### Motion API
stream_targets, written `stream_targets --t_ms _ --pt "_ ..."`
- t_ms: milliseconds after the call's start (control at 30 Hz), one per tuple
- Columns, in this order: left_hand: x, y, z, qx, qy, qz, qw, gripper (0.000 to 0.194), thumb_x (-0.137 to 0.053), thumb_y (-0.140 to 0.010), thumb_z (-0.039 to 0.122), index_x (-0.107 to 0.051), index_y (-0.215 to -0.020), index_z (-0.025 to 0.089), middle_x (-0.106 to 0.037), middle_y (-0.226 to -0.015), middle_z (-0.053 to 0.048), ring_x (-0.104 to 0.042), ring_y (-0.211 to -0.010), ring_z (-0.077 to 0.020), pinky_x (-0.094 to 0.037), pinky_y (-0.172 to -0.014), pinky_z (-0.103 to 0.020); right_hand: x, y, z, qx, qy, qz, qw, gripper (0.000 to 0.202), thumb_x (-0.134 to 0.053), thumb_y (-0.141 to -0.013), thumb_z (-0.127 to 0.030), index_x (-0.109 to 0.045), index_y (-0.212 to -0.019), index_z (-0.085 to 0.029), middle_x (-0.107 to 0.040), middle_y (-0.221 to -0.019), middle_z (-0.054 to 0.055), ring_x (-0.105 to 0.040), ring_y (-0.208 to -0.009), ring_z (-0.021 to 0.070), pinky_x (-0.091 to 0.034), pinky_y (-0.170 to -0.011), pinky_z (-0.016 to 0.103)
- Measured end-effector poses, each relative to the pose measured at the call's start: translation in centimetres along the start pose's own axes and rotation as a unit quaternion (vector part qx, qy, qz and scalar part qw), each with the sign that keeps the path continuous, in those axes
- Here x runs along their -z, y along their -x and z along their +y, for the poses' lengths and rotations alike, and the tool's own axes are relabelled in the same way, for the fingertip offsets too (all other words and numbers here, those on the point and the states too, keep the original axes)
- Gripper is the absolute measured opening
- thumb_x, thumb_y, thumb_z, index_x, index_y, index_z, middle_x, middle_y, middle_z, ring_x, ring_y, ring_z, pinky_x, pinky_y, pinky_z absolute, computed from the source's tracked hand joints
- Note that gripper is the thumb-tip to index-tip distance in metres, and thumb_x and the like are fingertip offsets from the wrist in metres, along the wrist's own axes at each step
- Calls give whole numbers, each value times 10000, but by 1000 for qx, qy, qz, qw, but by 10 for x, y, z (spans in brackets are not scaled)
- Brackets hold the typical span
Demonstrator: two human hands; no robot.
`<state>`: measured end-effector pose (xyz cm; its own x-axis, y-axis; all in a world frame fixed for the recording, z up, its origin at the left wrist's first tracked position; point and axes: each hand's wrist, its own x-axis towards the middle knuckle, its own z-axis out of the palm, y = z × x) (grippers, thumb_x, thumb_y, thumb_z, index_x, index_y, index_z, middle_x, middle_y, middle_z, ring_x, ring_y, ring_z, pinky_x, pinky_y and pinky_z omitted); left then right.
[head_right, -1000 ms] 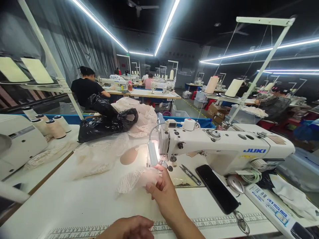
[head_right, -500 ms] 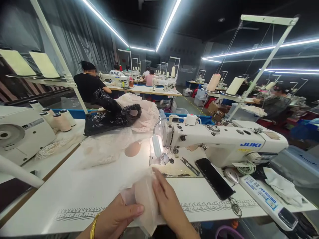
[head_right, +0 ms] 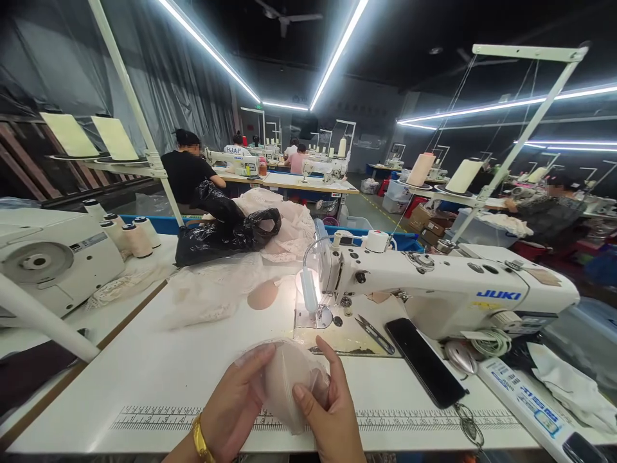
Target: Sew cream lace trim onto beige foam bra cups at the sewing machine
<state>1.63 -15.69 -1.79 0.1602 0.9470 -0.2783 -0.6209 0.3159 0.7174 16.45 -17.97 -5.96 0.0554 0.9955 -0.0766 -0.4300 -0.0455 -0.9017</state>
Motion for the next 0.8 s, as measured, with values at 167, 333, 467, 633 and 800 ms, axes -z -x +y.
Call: stream_targets --t_ms 167,333,467,633,800 --pt "-7 0 1 -3 12 3 1000 409 -900 -734 450 -820 -1006 156 -774 -1077 -117 -660 -1117 -314 -534 -924 -361 6 -3 1 2 -7 -2 1000 1029 -881 -747 -551 -344 -1581 -281 -777 -1097 93 -734 -1000 294 -566 -949 446" --pt "-8 -3 0 5 10 11 1000 418 -912 -712 452 -814 -981 147 -770 -1069 -121 -653 -1115 -319 -533 -876 -346 9 -4 2 4 -12 5 1000 1036 -890 -750 -524 -331 -1587 -279 -783 -1102 96 -738 -978 289 -578 -920 433" --pt "-11 -4 0 6 -4 -17 1000 413 -884 -751 480 -784 -986 155 -763 -1061 -107 -664 -1073 -290 -522 -812 -312 9 -5 0 15 -6 15 1000 1014 -887 -759 -509 -344 -1579 -262 -779 -1103 104 -737 -986 296 -583 -916 443" --pt "-18 -9 -3 39 -48 -24 998 474 -927 -671 513 -734 -888 139 -764 -929 -113 -698 -942 -294 -516 -743 -319 9 -8 -2 8 0 15 1000 1032 -880 -763 -506 -296 -1583 -280 -758 -1113 97 -717 -1021 294 -552 -959 448" --pt "-21 -18 9 58 -7 -48 997 423 -891 -734 447 -755 -995 144 -764 -975 -125 -706 -966 -307 -542 -847 -379 31 -9 7 16 47 -85 995 1147 -873 -759 -529 -146 -1622 -326 -676 -920 -2 -678 -847 213 -535 -833 356"
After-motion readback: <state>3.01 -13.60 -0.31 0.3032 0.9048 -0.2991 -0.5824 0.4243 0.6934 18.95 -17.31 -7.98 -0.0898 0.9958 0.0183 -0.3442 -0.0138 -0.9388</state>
